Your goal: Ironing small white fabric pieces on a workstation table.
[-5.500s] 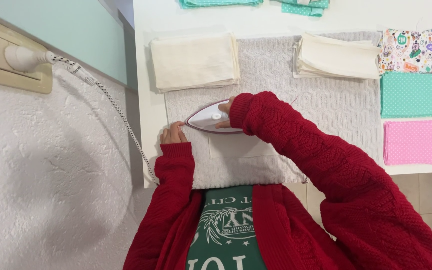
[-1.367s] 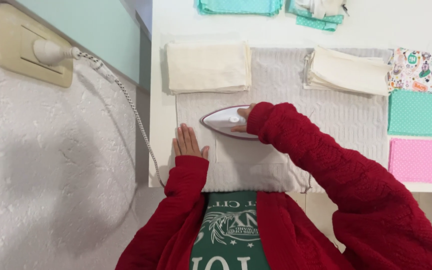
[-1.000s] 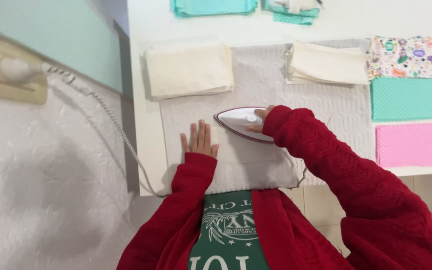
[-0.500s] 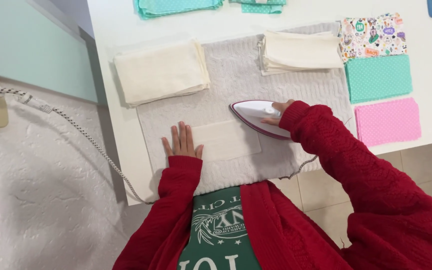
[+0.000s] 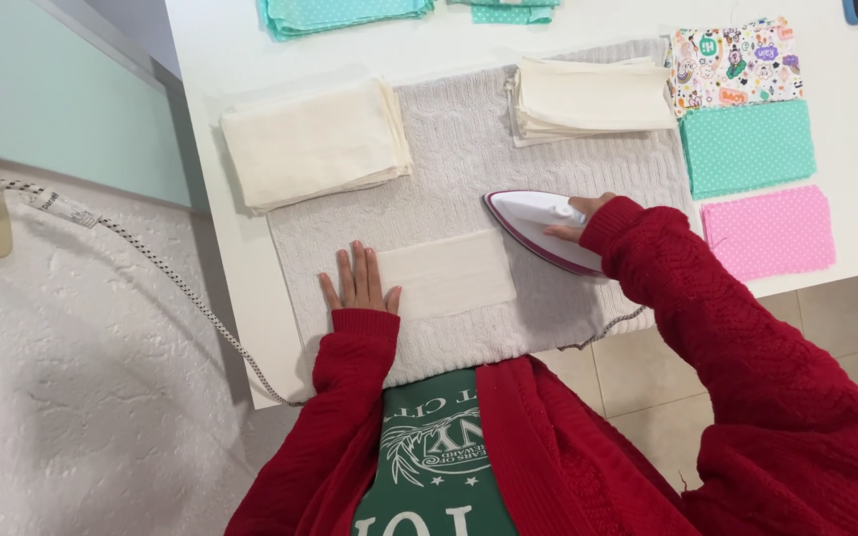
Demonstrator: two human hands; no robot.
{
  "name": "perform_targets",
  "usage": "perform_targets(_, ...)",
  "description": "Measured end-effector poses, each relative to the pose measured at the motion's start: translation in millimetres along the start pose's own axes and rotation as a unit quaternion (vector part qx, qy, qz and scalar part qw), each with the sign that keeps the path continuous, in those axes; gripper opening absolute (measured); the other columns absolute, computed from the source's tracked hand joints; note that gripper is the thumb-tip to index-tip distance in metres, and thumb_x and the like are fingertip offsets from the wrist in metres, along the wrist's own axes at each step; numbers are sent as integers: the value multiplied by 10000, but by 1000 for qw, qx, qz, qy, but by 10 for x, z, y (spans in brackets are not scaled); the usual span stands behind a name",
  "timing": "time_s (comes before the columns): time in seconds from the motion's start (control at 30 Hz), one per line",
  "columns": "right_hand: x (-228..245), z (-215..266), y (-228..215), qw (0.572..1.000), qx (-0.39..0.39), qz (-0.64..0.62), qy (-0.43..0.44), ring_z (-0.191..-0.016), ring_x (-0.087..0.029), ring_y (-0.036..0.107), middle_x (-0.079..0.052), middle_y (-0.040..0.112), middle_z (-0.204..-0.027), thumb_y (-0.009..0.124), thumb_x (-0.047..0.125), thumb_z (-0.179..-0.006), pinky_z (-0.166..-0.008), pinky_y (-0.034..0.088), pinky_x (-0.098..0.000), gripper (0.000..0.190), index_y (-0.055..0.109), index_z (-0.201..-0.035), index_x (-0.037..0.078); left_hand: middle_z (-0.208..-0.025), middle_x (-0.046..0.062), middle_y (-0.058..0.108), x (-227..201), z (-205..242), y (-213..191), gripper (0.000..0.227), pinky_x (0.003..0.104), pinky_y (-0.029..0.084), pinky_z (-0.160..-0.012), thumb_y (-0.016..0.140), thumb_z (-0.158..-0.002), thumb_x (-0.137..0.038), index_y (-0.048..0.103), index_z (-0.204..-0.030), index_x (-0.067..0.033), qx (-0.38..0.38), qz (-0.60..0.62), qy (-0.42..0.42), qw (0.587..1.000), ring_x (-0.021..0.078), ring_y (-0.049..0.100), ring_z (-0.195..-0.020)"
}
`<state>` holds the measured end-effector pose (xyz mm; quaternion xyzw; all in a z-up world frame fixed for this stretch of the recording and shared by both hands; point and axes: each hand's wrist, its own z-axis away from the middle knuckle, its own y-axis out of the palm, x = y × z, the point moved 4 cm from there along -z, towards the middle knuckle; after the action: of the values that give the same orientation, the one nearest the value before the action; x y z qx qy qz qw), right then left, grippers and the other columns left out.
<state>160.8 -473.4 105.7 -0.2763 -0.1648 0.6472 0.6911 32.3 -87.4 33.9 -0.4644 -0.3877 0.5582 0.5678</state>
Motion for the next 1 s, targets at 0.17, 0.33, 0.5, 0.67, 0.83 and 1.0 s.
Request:
perform_targets(0.17, -276, -60, 28, 999, -27, 4, 47, -1067, -270, 721, -151, 669, -1304, 411, 932, -790, -784, 634, -341, 886, 559, -1386, 294, -1688, 107, -95, -102, -59, -206, 826, 616, -94, -1189, 306, -1007, -563, -74, -1608, -143, 3, 25, -28, 999, 322, -81, -1543)
perform_targets(0.33, -284, 302, 48, 934, -343, -55, -80, -960, -272, 700, -124, 617, -1127, 640, 743, -812, -767, 590, -357, 711, 542, -1246, 189, -1277, 7, 524, -711, -827, -92, 549, 513, 311, -1041, 595, -933, -495, 432, -1423, -311, -78, 175, 145, 971, 222, 508, -1231)
perform_targets(0.5, -90, 1050, 278, 713, -648, -116, -241, -927, -231, 640, 7, 645, -1039, 667, 591, -920, -810, 509, -345, 438, 646, -1099, 192, -1100, -128, 528, -1506, -1624, 472, 439, 401, 429, -929, 646, -840, -619, 550, -1228, -436, 4, 167, 202, 965, 127, 498, -1106)
perform_targets(0.67, -47, 1036, 1005, 753, -532, -317, -221, -862, -225, 663, -35, 631, -976, 823, 260, -816, -760, 578, -331, 359, 655, -1111, 142, -1207, -75, 588, -1679, -1526, -222, 301, 408, 357, -1027, 663, -918, -488, 569, -1152, -324, 204, 68, 198, 956, 167, 464, -1234)
perform_targets(0.83, 155, 547, 1359, 744, -422, -459, -241, -951, -301, 665, -118, 595, -1150, 835, 170, -808, -775, 594, -372, 580, 562, -1312, 83, -1138, -74, 585, -1706, -1612, -50, 190, 418, 365, -1002, 644, -929, -495, 627, -1016, -326, 206, 60, 206, 955, 160, 496, -1190)
perform_targets(1.0, 438, 235, 1537, 763, -302, -514, -252, -1116, -293, 644, -93, 628, -1273, 917, 307, -713, -905, 574, -387, 830, 512, -1412, 115, -1027, -141, 693, -1580, -1389, 34, 280, 370, 510, -901, 637, -895, -595, 546, -1040, -373, 264, 157, 184, 934, 116, 674, -1050)
